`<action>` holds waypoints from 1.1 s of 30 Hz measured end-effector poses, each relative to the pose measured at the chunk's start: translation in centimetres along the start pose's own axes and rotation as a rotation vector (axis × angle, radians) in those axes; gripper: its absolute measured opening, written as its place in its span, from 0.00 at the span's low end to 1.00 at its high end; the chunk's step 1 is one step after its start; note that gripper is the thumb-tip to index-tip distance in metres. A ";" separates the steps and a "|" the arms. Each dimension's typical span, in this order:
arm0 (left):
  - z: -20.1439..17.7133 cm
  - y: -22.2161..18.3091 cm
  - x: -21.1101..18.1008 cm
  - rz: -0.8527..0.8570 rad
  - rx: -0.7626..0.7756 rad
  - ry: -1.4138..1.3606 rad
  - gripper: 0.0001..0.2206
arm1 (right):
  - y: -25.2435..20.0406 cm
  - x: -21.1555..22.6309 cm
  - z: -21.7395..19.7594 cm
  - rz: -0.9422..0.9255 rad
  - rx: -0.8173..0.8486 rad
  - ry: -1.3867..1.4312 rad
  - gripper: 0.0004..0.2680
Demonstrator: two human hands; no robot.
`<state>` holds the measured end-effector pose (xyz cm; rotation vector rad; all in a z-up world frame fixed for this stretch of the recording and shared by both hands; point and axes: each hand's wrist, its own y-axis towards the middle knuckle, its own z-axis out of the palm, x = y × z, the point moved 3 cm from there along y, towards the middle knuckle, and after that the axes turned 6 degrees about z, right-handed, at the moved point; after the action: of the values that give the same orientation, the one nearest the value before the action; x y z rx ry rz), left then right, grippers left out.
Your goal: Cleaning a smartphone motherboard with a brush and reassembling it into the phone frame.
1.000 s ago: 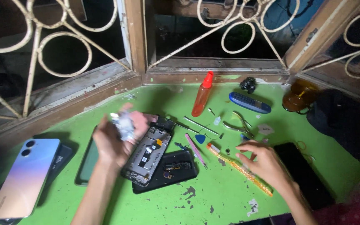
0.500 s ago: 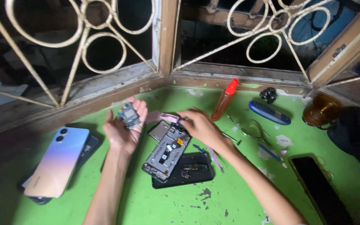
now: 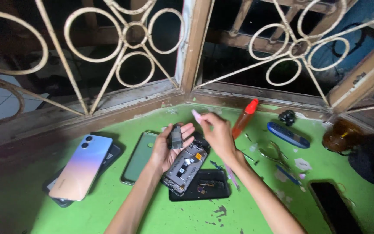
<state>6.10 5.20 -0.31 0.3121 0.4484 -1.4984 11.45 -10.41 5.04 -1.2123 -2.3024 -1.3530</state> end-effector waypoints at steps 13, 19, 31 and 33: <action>4.8 -0.8 6.7 -0.091 0.117 0.033 0.11 | -5.9 1.2 -6.1 -0.403 0.215 -0.336 0.16; 6.7 -1.5 7.6 -0.096 0.111 0.081 0.11 | -7.2 -1.2 -7.5 -0.101 0.330 0.259 0.23; 7.4 -3.9 6.9 -0.186 0.177 0.153 0.14 | -5.7 -3.9 -8.7 0.379 0.038 0.540 0.10; 6.9 -3.7 6.9 -0.200 0.172 0.101 0.14 | -5.8 -3.1 -10.0 0.618 -0.183 0.554 0.07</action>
<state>3.21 -4.33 2.76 0.4913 0.4413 -1.7267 7.04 -21.54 5.26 -1.2474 -1.3100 -1.4299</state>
